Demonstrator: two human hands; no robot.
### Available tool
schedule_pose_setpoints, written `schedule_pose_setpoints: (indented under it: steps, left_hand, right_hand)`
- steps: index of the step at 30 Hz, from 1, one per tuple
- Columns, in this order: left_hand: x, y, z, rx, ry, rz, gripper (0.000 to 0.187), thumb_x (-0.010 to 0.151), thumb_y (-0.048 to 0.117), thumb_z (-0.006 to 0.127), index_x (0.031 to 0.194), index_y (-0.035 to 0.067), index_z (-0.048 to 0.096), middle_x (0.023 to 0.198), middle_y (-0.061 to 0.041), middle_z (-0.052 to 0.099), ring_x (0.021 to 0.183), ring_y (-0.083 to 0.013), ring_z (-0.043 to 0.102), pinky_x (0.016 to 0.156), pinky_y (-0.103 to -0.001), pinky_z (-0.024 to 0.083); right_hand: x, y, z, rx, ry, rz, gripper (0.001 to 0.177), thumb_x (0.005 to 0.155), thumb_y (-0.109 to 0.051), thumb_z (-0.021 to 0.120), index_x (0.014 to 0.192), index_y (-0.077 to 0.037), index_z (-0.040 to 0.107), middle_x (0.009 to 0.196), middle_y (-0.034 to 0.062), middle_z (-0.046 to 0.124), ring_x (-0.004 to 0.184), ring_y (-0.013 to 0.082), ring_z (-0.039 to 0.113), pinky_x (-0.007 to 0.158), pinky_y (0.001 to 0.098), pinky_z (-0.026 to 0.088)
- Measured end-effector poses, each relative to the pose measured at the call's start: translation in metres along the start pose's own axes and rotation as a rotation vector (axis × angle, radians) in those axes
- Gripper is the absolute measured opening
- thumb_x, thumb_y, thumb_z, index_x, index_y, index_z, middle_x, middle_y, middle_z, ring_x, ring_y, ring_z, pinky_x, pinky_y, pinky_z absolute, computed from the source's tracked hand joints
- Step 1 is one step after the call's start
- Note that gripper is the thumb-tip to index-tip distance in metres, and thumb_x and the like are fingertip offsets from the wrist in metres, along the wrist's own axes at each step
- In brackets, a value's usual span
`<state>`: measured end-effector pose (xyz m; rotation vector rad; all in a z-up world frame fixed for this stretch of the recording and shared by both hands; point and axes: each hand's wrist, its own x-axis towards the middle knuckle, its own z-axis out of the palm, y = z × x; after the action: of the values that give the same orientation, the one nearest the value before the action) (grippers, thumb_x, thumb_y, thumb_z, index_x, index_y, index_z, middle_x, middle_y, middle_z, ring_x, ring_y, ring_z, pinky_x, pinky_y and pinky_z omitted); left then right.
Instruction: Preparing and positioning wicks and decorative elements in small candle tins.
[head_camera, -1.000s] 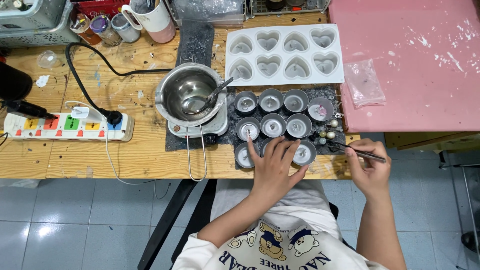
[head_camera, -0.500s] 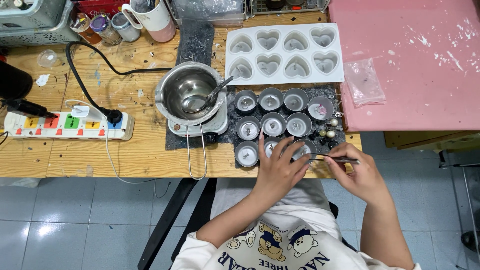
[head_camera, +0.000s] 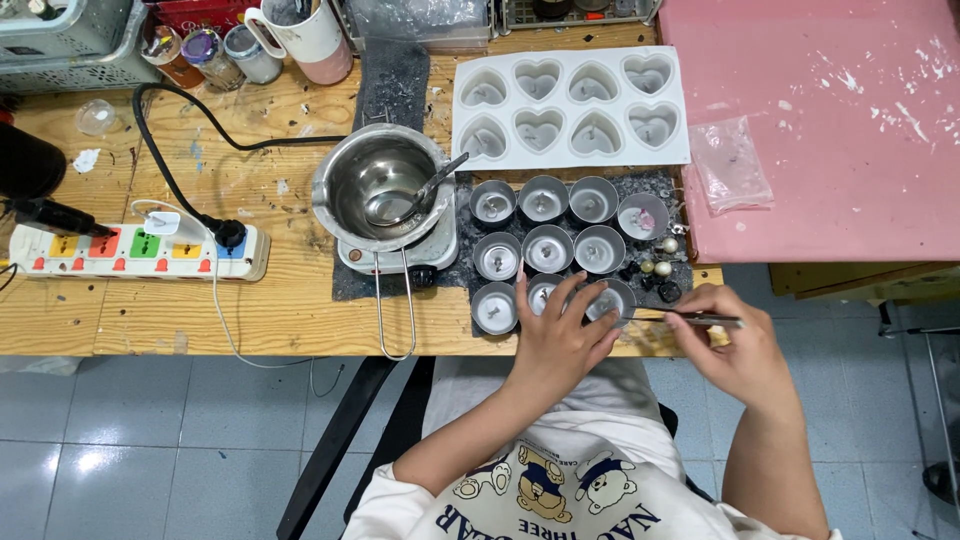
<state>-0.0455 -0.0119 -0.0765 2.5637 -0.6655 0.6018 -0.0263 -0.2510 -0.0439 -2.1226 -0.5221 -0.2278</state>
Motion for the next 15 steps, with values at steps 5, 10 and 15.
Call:
schedule_pose_setpoints:
  steps: [5,10,15]
  left_hand:
    - [-0.003,0.001,0.005,0.006,0.011,-0.006,0.022,0.092,0.037,0.076,0.108,0.021,0.078,0.137,0.0,0.059,0.14,-0.0233,0.045,0.119,-0.075,0.014]
    - [-0.002,0.002,0.003,0.011,0.004,-0.01,0.021,0.093,0.036,0.075,0.108,0.021,0.078,0.137,0.0,0.059,0.141,-0.0224,0.045,0.12,-0.074,0.014]
    - [-0.002,0.003,0.003,-0.005,0.019,-0.017,0.022,0.092,0.034,0.076,0.109,0.021,0.076,0.137,0.0,0.06,0.14,-0.0225,0.045,0.12,-0.073,0.014]
  right_hand:
    - [-0.01,0.016,-0.01,0.061,0.117,0.02,0.019,0.091,0.001,0.074,0.1,-0.001,0.058,0.095,0.011,0.07,0.083,0.0133,0.068,0.071,0.0259,0.055]
    - [-0.016,0.022,-0.015,0.143,0.19,0.036,0.02,0.093,0.006,0.072,0.102,-0.001,0.056,0.097,0.0114,0.07,0.081,0.0111,0.066,0.073,0.0241,0.053]
    - [-0.021,0.029,-0.015,0.163,0.254,0.046,0.02,0.096,0.006,0.072,0.106,0.0,0.055,0.098,0.0121,0.068,0.085,0.0114,0.066,0.073,0.0222,0.053]
